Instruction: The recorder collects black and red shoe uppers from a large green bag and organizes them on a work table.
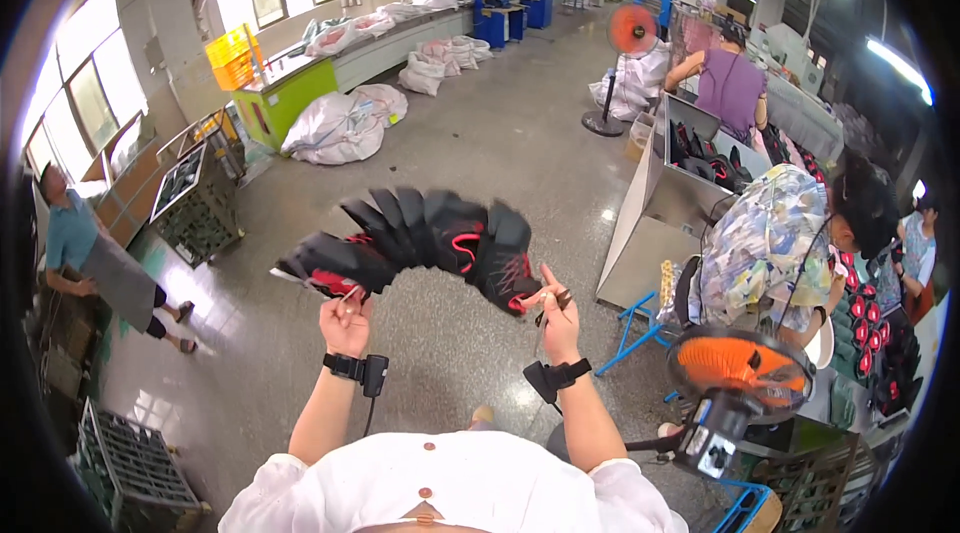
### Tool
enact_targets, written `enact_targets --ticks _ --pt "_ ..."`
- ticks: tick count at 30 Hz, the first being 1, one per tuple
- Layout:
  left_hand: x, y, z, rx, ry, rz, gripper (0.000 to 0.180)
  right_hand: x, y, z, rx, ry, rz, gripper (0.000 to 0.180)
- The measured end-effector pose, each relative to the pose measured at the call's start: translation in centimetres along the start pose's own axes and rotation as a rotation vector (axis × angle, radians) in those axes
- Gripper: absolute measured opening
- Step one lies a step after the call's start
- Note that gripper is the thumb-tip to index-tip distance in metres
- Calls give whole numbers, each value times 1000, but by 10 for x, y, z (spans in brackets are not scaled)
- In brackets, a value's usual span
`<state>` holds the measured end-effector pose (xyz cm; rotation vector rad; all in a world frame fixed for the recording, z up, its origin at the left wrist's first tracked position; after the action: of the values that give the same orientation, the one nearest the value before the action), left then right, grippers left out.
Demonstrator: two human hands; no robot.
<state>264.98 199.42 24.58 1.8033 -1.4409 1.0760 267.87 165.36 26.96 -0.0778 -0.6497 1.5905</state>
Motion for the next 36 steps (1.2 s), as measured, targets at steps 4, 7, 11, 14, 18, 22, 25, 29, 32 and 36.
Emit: enact_targets --ticks 4,7,11,14,18,22,25,29,32,36 --pt "27 -78 18 -46 288 -33 14 -7 -73 -20 -65 -48 13 18" --pt "21 -124 36 -66 237 -87 8 -13 -116 -42 31 -276 -42 20" --pt "30 -207 63 -63 -105 176 10 -26 -183 -98 159 -544 -156 20" --pt "34 -286 84 -38 -247 347 10 -34 -237 -134 183 -543 -196 20" --pt "55 -367 128 59 -332 499 13 -67 -297 -171 228 -593 -225 22" --pt "82 -450 183 140 -667 748 16 -109 -349 -178 186 -491 -354 21" --pt "108 -487 225 171 -971 834 9 -136 -362 -183 156 -517 -534 25" --pt "107 -535 286 -123 -884 894 8 -169 -376 -186 85 -436 -538 27" --pt "148 -549 336 -261 -586 930 9 -211 -369 -181 35 -465 -605 21" --pt "206 -578 417 -306 -243 1014 9 -269 -397 -162 -80 -353 -592 26"
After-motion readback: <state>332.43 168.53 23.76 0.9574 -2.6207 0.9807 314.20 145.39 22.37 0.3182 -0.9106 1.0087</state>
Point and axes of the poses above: each hand's wrist, its own y-axis away from the middle knuckle, its own x-axis out of the palm, z = x × y, the point moved 1 cm from there along -y, towards the middle knuckle, and after that the axes turned 1 degree about -x, right-handed, at the moved point
